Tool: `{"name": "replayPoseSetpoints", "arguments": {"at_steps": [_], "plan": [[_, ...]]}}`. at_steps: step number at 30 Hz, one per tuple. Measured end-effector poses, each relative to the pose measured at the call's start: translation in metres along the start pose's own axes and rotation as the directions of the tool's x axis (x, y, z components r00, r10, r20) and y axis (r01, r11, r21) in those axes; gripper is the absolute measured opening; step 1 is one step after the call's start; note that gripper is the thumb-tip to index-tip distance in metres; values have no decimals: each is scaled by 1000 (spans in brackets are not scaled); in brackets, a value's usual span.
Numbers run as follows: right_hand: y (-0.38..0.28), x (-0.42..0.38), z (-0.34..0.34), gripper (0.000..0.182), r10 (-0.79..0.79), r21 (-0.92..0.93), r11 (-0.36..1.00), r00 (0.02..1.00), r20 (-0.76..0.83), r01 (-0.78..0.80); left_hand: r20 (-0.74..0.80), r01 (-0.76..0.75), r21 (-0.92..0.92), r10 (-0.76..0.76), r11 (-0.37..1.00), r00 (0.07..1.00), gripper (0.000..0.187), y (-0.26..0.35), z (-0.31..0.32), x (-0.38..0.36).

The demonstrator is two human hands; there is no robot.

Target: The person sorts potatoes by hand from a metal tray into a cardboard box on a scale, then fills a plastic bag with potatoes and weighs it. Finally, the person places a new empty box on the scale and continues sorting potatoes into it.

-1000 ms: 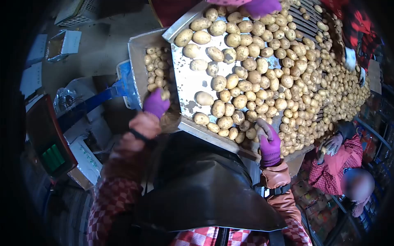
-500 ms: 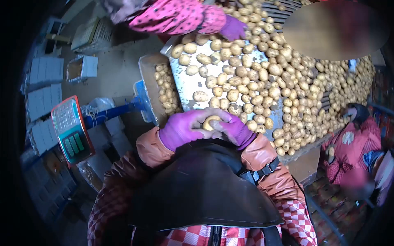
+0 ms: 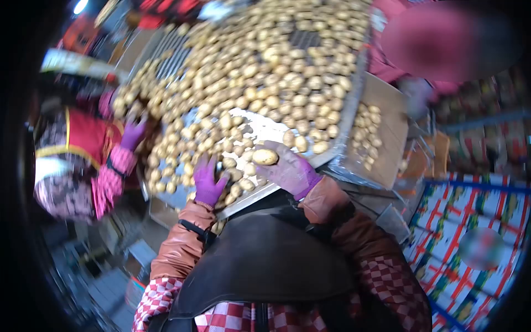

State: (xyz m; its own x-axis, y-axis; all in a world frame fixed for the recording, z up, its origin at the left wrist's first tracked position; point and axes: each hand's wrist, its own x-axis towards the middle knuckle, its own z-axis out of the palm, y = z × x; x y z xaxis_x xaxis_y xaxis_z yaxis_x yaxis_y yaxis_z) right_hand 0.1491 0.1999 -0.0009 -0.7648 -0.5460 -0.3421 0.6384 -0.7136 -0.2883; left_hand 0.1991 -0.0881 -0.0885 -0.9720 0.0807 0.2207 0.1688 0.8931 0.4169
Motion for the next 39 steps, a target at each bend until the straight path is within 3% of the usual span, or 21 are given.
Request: {"name": "replayPoseSetpoints", "arguments": {"at_steps": [3,7,11,12,13,14,15,16,18,20,21,22,24,25,26,27,30,31,35,37,39], "plan": [[-31,-32,-39,41,-95,141,986,994,57,86,143,-18,84,6,996,990,60,-10,26,-1],[-71,-103,-89,36,-46,139,987,970,-238,81,104,-119,102,109,988,989,60,-8,22,-3],[-127,-185,-151,29,-280,196,884,817,-504,424,133,-117,157,96,981,986,61,-15,26,-1],[-157,-208,-161,25,-454,-188,886,706,-543,424,144,-111,147,90,983,986,60,-15,26,0],[-187,-231,-171,21,-614,-602,762,557,-559,237,153,-101,138,80,985,985,60,-15,26,1],[-216,-254,-182,17,-740,-811,584,389,-548,-32,149,-83,152,61,985,987,59,-13,27,1],[-254,-269,-133,13,-874,-730,388,26,-485,-563,145,-78,153,56,985,988,59,-12,28,0],[-292,-287,-158,22,-906,-395,-69,224,-360,-916,147,-76,155,53,985,988,59,-14,29,0],[-318,-325,-202,35,-811,-290,-444,518,-273,-848,144,-88,155,65,984,987,59,-18,31,0],[-312,-319,-224,37,-791,-899,-205,607,-82,-388,98,-75,148,61,986,993,59,-17,36,-2],[-302,-289,-231,39,-773,-1000,-26,634,16,-7,105,-12,-120,25,993,994,60,-14,41,4],[-286,-239,-234,40,-749,-907,203,655,99,369,246,117,6,-115,993,962,60,-2,35,10],[-225,-134,-206,42,-608,-382,733,794,1,562,101,123,15,-124,992,987,44,41,15,27],[-188,-105,-168,44,-430,-110,902,892,-140,417,-63,-61,-22,60,998,996,40,63,-1,38],[-160,-77,-157,46,-313,-208,937,937,-152,279,193,-3,-38,10,999,981,47,69,-9,44],[-137,-48,-144,47,-212,-310,939,960,-181,149,87,-111,117,101,987,991,59,62,6,29],[-78,5,-64,51,-72,-706,704,981,-178,-76,244,-15,231,-43,973,969,67,15,-3,-6],[-67,13,-44,50,-49,-819,567,989,-140,-88,193,117,226,-162,967,968,66,1,-6,-20],[-55,61,-22,50,49,-884,410,973,-226,-226,-74,478,128,-472,869,878,64,-37,-16,-66],[-41,83,-45,52,-55,-934,335,987,-151,-124,-153,566,110,-548,817,822,63,-49,-15,-83],[-21,92,-37,62,-183,-995,-4,979,-93,-95,-189,551,95,-528,829,828,61,-27,-25,-70]]}}
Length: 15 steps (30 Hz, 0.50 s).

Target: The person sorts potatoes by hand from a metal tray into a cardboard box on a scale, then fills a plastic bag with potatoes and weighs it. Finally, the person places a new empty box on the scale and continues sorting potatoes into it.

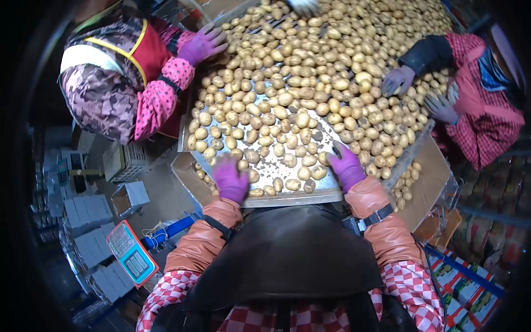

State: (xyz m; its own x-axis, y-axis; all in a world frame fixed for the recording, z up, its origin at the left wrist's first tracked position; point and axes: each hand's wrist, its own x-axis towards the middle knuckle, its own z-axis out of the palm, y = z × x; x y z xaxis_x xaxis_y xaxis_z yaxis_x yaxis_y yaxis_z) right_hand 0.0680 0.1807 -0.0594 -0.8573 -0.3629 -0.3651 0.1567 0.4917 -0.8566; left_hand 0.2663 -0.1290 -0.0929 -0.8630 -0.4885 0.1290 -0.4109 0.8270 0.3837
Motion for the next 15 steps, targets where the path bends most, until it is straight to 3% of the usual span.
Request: {"name": "replayPoseSetpoints", "arguments": {"at_steps": [1,2,4,7,8,10,13,15], "plan": [[-18,-5,9,76,-59,-361,931,998,-15,50,281,-48,50,32,998,959,58,30,-25,17],[-3,-4,34,86,2,-498,867,1000,12,4,180,-293,-83,304,952,936,54,31,-14,9],[-10,-16,88,87,-32,-876,474,996,87,92,148,-587,-188,613,788,776,51,32,-4,12],[-76,-12,91,85,207,-792,591,920,332,152,242,-407,-29,401,913,883,48,-12,9,17],[-66,-7,90,85,163,-754,625,910,381,203,57,-301,-61,305,952,951,46,-15,1,13],[-48,6,86,83,61,-664,681,880,472,309,137,-144,43,137,989,981,43,-13,-15,17],[-50,11,79,80,-3,-570,702,802,598,427,-91,-145,3,144,989,985,48,8,-13,52],[-46,15,69,74,-103,-414,765,728,678,494,-187,-313,-73,295,947,937,45,21,1,105]]}}
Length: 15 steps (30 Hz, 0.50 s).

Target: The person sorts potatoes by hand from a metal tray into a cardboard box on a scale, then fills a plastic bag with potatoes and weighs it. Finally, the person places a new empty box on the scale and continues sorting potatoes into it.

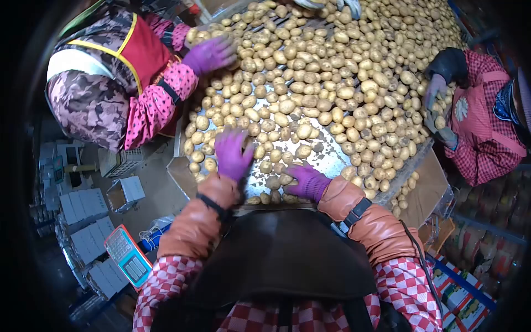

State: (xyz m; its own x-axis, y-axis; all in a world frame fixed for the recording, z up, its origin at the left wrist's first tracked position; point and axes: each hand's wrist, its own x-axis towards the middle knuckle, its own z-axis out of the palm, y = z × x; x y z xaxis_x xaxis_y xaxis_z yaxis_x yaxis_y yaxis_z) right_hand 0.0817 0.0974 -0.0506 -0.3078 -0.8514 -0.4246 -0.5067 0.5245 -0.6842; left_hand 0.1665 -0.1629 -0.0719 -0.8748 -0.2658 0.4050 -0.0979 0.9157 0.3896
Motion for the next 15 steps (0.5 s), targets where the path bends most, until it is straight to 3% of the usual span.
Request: {"name": "replayPoseSetpoints", "arguments": {"at_steps": [1,2,3,5,7,9,10,11,12,13,14,15], "plan": [[7,-1,1,72,-35,61,998,999,-5,35,176,130,-28,-123,991,977,47,-8,17,32],[16,-2,3,70,-69,121,990,998,-10,70,256,213,20,-211,977,943,51,-12,24,61],[22,-5,3,67,-102,180,978,995,-15,103,71,268,92,-275,959,959,57,-15,46,76],[22,-8,-5,60,-26,361,932,999,-48,41,290,307,291,-389,906,875,67,4,56,90],[16,-9,-22,54,75,599,800,997,-29,-42,335,87,118,-122,989,934,72,7,62,64],[16,-1,-61,42,-56,522,842,984,-166,136,296,73,-96,-42,993,954,66,2,48,22],[18,4,-70,42,-37,273,951,928,-371,147,278,-36,37,24,999,960,53,7,22,8],[1,7,-94,43,98,480,866,893,-439,141,232,46,40,-54,998,971,49,5,9,-7],[40,23,-95,45,-156,15,978,776,-612,209,186,124,38,-129,992,974,44,2,-2,-19],[33,33,-113,45,154,483,850,779,-608,209,138,198,30,-200,980,970,39,-2,-8,-24],[49,46,-127,47,19,185,967,680,-733,173,97,254,81,-261,964,960,36,-8,-10,-27],[65,62,-135,48,-47,-28,999,603,-796,41,50,308,130,-316,943,947,32,-16,-11,-30]]}}
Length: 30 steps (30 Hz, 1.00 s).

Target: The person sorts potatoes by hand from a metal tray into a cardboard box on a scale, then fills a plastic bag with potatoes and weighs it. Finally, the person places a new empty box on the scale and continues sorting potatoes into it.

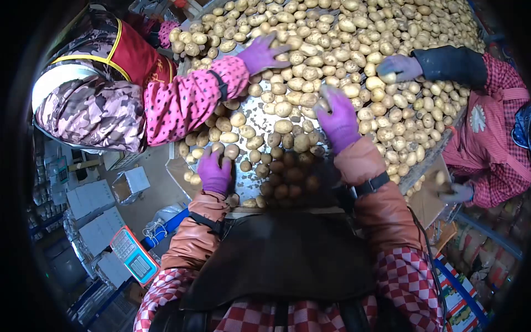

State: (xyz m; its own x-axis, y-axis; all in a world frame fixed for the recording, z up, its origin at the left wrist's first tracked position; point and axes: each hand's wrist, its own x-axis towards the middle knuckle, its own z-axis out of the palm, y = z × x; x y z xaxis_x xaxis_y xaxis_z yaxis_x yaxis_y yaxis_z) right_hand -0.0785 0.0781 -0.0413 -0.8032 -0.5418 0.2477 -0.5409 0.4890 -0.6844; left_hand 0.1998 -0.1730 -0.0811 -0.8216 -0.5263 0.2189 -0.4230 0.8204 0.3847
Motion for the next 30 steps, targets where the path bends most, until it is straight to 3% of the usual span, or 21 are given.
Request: {"name": "replayPoseSetpoints", "arguments": {"at_steps": [1,2,4,5,6,7,10,13,15,16,18,19,20,21,22,23,24,25,26,28,30], "plan": [[6,-4,14,49,-26,-172,985,999,22,29,-45,63,45,-61,997,997,29,-6,-1,-1],[9,-8,28,50,-49,-339,939,998,47,62,-58,-69,-95,64,993,996,21,11,-14,24],[-21,-39,44,52,-85,-464,874,987,138,141,-23,-213,-182,213,960,977,21,38,-7,57],[-39,-55,48,53,-104,-525,830,977,187,189,-69,-267,-108,260,958,963,25,48,7,75],[-58,-57,36,53,-120,-392,818,792,598,420,-111,-319,-37,314,947,943,29,56,21,97],[-72,-61,19,53,-116,-178,809,449,886,560,-34,-283,-23,282,959,959,36,60,37,117],[-32,-136,41,49,-365,40,905,723,587,424,332,-199,41,175,979,927,53,66,75,169],[-51,-131,4,48,16,246,949,805,593,-199,295,-154,63,129,986,947,47,54,91,178],[-42,-129,-7,48,141,313,878,820,554,-363,338,-148,82,112,986,934,42,60,82,174],[-41,-132,-10,48,190,355,829,813,550,-433,160,-240,-53,245,969,956,41,35,107,170],[-6,-158,14,48,93,435,849,895,437,-301,312,64,-121,-23,991,950,46,51,68,165],[25,-168,40,49,134,607,671,874,466,-426,346,242,-189,-166,952,923,50,77,35,157],[7,-152,25,54,241,687,262,735,634,-678,327,272,-393,-143,879,934,54,85,24,139],[-15,-133,7,58,334,632,-217,552,764,-744,458,334,-405,-127,851,880,54,109,3,122],[-30,-131,1,59,314,666,-260,591,743,-699,566,243,-468,77,850,821,47,106,14,98],[-42,-137,-2,60,293,695,-304,630,719,-652,710,416,-544,135,728,692,39,134,-19,76],[-48,-141,-4,60,272,719,-347,669,692,-602,556,138,-617,305,775,773,37,131,-12,56],[-37,-145,4,54,168,692,-327,682,712,-643,263,-192,-700,497,688,827,35,119,14,39],[-37,-146,4,54,188,727,-191,703,686,-659,132,-479,-516,619,710,774,33,116,13,31],[-39,-154,1,55,231,742,83,737,635,-665,286,-500,-402,624,767,728,33,100,2,14],[-36,-163,-6,55,335,738,144,734,591,-659,463,-251,-407,435,879,773,26,85,0,15]]}}
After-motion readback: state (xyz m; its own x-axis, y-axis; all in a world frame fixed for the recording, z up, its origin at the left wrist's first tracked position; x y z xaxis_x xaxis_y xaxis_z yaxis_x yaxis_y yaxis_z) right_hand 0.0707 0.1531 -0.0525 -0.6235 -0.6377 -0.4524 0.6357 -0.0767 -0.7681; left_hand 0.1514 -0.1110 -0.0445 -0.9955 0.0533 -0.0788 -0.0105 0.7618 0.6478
